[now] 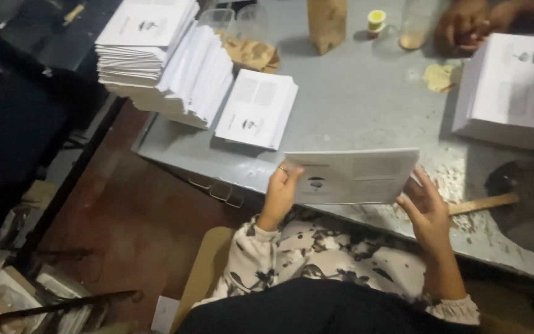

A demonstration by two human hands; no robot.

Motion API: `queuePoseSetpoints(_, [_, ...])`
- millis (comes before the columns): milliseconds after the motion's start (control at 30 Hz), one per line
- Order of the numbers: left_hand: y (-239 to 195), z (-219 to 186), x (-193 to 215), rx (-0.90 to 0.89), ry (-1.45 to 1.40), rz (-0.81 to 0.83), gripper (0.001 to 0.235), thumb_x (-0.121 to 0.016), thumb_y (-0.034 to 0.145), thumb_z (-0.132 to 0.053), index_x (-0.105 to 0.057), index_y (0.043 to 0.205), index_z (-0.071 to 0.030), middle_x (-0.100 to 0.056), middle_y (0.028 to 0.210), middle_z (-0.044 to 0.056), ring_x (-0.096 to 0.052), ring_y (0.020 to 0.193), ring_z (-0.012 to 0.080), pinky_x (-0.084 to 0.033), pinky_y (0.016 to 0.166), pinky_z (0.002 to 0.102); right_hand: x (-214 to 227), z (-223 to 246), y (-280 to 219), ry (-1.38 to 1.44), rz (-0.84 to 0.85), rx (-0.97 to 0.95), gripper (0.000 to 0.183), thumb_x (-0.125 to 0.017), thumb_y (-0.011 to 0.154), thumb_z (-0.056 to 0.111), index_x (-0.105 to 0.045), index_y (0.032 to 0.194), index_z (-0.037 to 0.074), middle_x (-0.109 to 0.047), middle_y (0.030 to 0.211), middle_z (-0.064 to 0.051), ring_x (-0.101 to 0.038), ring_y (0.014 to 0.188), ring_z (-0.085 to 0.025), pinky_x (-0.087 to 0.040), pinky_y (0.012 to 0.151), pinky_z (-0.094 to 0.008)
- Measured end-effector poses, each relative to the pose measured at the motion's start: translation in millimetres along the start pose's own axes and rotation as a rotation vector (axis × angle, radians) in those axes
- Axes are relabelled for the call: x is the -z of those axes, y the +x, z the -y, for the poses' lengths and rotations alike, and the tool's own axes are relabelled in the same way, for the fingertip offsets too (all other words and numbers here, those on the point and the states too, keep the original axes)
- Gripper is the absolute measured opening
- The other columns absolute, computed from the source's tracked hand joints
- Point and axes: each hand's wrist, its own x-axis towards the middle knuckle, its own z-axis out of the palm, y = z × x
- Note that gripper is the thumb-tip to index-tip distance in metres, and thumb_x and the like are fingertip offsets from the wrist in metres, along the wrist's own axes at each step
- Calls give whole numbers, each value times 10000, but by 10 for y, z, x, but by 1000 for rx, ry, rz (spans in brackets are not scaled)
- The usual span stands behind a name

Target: Folding printed sheets of paper into booklets and stacking them on a work table.

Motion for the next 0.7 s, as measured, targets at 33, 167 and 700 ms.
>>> queuePoseSetpoints(33, [47, -221, -41, -58, 46, 21, 397, -531, 1071, -110, -512, 1447, 17, -618, 1407, 188, -528, 1364, 251, -373, 1176, 472, -53, 76, 110, -1, 39, -47, 699, -698, 849, -90, -462, 1503, -24, -594, 1345, -287, -566, 1261, -379, -456, 1071, -477])
queuePoseSetpoints(167, [36, -90, -61, -79, 119, 67, 298, -540, 1040, -29, -590, 1333, -3, -706, 1227, 160, -625, 1241, 240, -441, 1118, 469, 39, -259, 46, 25, -56, -38, 493, -682, 884, -140, -594, 1356, -26, -671, 1218, -240, -632, 1199, -332, -506, 1046, -467])
queuePoseSetpoints(700, [376, 481, 96, -22, 106, 72, 451, -561, 1044, -243, -519, 1468, -96, -773, 1050, 117, -683, 820, 127, -574, 730, 270, 167, -257, 306, -168, 21, -341, 401, -791, 867, 60, -702, 1256, 27, -743, 950, -214, -712, 850, -273, -584, 759, -414])
